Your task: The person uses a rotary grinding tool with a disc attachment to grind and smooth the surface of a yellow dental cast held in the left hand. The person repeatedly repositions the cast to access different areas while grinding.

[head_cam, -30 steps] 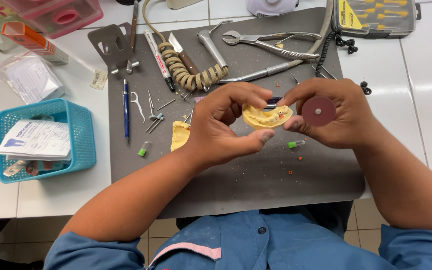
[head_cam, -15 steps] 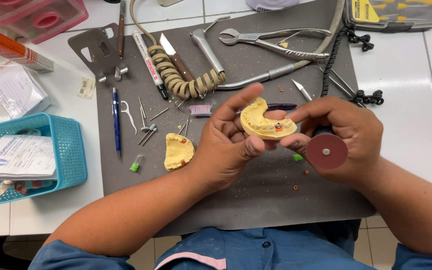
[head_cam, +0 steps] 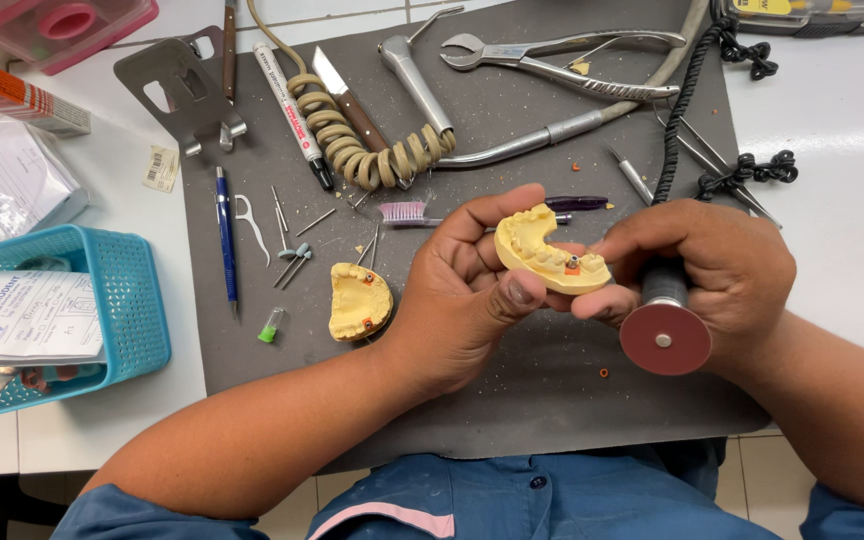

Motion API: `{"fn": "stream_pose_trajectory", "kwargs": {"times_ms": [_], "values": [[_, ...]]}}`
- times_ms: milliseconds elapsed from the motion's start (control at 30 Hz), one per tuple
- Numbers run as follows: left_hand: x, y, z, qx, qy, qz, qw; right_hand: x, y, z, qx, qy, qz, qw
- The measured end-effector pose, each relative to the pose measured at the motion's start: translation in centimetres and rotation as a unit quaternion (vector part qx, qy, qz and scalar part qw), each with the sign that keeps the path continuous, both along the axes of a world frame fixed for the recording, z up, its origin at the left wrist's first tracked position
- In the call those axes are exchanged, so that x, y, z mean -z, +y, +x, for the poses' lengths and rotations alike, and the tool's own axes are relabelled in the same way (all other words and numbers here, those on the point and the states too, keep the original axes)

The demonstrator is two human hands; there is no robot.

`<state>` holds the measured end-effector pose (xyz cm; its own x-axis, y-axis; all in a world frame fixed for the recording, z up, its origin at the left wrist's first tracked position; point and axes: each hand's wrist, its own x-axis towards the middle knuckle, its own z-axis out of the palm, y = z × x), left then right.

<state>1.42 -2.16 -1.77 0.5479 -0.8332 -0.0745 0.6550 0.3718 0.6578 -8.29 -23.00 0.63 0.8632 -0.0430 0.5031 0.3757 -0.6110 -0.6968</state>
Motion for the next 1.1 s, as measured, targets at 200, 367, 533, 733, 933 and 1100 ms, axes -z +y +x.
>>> {"fn": "stream_pose_trajectory", "kwargs": {"times_ms": [200,367,533,733,933,1100], "values": [[-0.1,0.2,0.5,-0.028,-0.076,0.0,0.997,-0.2,-0.7,0.6,0.044,-0.017,-0.05,0.998],[0.0,0.3,0.6,-0.048,-0.151,-0.027,0.987,-0.7,-1.5,0.8,0.067,0.013,-0.124,0.99],[0.0,0.9,0.7,-0.043,-0.162,-0.014,0.986,-0.9,-1.4,1.2,0.054,0.037,-0.141,0.988],[0.2,0.9,1.0,-0.048,-0.224,-0.004,0.973,-1.2,-1.4,1.2,0.052,0.038,-0.131,0.989],[0.4,1.0,1.0,-0.054,-0.242,-0.004,0.969,-1.5,-1.4,1.3,0.042,0.038,-0.13,0.99],[0.5,0.9,1.1,-0.058,-0.225,-0.011,0.973,-1.5,-1.4,1.3,0.056,0.039,-0.143,0.987]]}}
